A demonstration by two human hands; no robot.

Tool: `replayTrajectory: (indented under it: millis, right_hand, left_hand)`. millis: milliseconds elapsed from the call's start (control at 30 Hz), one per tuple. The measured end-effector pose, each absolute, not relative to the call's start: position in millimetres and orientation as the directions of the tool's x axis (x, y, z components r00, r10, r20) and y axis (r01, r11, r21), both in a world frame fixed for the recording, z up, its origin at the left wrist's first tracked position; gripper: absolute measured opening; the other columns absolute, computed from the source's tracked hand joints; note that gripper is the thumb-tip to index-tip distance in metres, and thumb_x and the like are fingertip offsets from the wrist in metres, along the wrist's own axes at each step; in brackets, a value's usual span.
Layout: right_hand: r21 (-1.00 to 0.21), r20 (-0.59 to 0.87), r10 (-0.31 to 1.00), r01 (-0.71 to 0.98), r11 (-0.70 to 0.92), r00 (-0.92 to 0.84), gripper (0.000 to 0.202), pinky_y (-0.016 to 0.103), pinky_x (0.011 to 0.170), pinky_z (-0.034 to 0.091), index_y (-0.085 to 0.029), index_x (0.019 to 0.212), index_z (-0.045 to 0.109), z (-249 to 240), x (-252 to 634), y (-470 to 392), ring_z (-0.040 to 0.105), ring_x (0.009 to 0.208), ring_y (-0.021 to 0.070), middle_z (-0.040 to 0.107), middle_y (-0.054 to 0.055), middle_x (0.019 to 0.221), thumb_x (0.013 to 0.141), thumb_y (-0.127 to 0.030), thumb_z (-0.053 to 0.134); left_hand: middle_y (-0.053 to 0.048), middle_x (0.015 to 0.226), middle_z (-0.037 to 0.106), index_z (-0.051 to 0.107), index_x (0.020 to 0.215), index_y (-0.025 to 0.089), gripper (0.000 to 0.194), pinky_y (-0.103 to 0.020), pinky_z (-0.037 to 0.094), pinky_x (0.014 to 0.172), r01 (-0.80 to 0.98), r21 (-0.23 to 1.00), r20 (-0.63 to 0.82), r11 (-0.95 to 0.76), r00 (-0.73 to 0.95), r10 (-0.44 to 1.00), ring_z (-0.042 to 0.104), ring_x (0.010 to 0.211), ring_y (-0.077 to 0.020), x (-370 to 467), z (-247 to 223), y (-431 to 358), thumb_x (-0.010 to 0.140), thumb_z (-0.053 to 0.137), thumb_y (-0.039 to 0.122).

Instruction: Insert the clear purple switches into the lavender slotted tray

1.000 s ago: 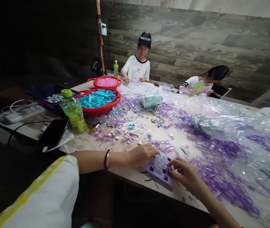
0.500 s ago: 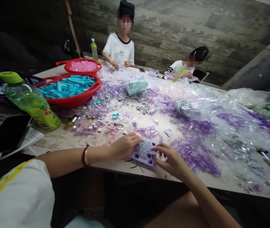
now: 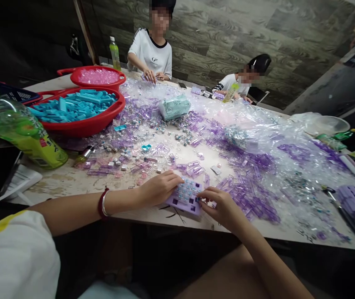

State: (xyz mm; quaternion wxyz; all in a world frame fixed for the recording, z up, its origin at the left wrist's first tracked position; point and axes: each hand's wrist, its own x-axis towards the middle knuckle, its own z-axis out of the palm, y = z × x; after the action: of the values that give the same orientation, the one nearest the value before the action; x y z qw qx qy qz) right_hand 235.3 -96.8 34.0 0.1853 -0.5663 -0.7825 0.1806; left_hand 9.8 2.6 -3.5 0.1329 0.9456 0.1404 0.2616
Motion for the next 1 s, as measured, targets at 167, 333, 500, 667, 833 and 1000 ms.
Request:
replayTrajectory:
  millis: [167, 333, 500, 667, 833, 1000]
  right_hand:
    - [-0.420, 0.079, 0.956, 0.860, 0.288, -0.282, 0.014, 0.027, 0.063, 0.048, -0.020, 0.088, 0.066, 31.8, 232.8, -98.9, 0.058, 0.067, 0.0147, 0.062, 0.005, 0.084, 0.081, -0.013, 0.055]
    - [-0.396, 0.098, 0.961, 0.876, 0.275, -0.258, 0.013, 0.026, 0.060, 0.047, -0.018, 0.085, 0.063, 32.9, 232.2, -99.7, 0.056, 0.063, 0.0143, 0.060, 0.004, 0.075, 0.078, -0.010, 0.055]
    - [-0.368, 0.102, 0.958, 0.885, 0.286, -0.267, 0.020, 0.027, 0.064, 0.049, -0.022, 0.094, 0.068, 35.9, 233.4, -101.4, 0.062, 0.071, 0.0164, 0.065, 0.006, 0.088, 0.083, -0.014, 0.054]
    - [-0.378, 0.085, 0.957, 0.880, 0.288, -0.277, 0.021, 0.027, 0.066, 0.050, -0.022, 0.098, 0.069, 36.9, 236.0, -102.2, 0.063, 0.075, 0.0170, 0.065, 0.007, 0.095, 0.083, -0.015, 0.057]
    - [-0.364, 0.047, 0.953, 0.883, 0.296, -0.300, 0.020, 0.025, 0.065, 0.048, -0.022, 0.099, 0.067, 38.9, 238.2, -103.3, 0.062, 0.073, 0.0151, 0.066, 0.004, 0.089, 0.082, -0.014, 0.059]
    - [-0.267, 0.161, 0.973, 0.941, 0.205, -0.166, 0.009, 0.031, 0.074, 0.047, -0.020, 0.086, 0.066, 37.9, 222.8, -106.7, 0.060, 0.078, 0.0191, 0.067, 0.004, 0.080, 0.079, -0.016, 0.062]
  left_hand:
    - [-0.009, 0.105, 0.061, 0.050, 0.113, 0.013, 0.027, -0.038, 0.044, 0.097, 0.205, 0.335, 0.443, -0.920, 0.827, 0.346, 0.055, 0.102, -0.0200, 9.8, -4.8, 3.3, 0.089, 0.039, 0.006]
    - [-0.009, 0.104, 0.061, 0.051, 0.111, 0.013, 0.026, -0.037, 0.045, 0.095, 0.200, 0.334, 0.450, -0.921, 0.825, 0.343, 0.055, 0.101, -0.0204, 9.8, -4.0, 2.6, 0.089, 0.040, 0.006]
    - [-0.009, 0.105, 0.061, 0.051, 0.111, 0.011, 0.026, -0.037, 0.046, 0.095, 0.192, 0.321, 0.463, -0.927, 0.822, 0.331, 0.055, 0.101, -0.0202, 9.7, -4.2, 2.4, 0.088, 0.040, 0.005]
    - [-0.009, 0.105, 0.061, 0.051, 0.111, 0.012, 0.027, -0.037, 0.047, 0.092, 0.196, 0.325, 0.461, -0.925, 0.821, 0.336, 0.054, 0.101, -0.0208, 9.5, -4.1, 2.2, 0.088, 0.040, 0.005]
    - [-0.008, 0.104, 0.061, 0.050, 0.112, 0.014, 0.026, -0.037, 0.047, 0.091, 0.192, 0.332, 0.467, -0.924, 0.817, 0.338, 0.054, 0.101, -0.0208, 9.3, -5.7, 1.9, 0.089, 0.040, 0.006]
    - [-0.007, 0.104, 0.060, 0.050, 0.111, 0.015, 0.025, -0.037, 0.047, 0.091, 0.192, 0.353, 0.468, -0.916, 0.811, 0.351, 0.053, 0.101, -0.0206, 8.9, -7.9, 2.6, 0.090, 0.040, 0.007]
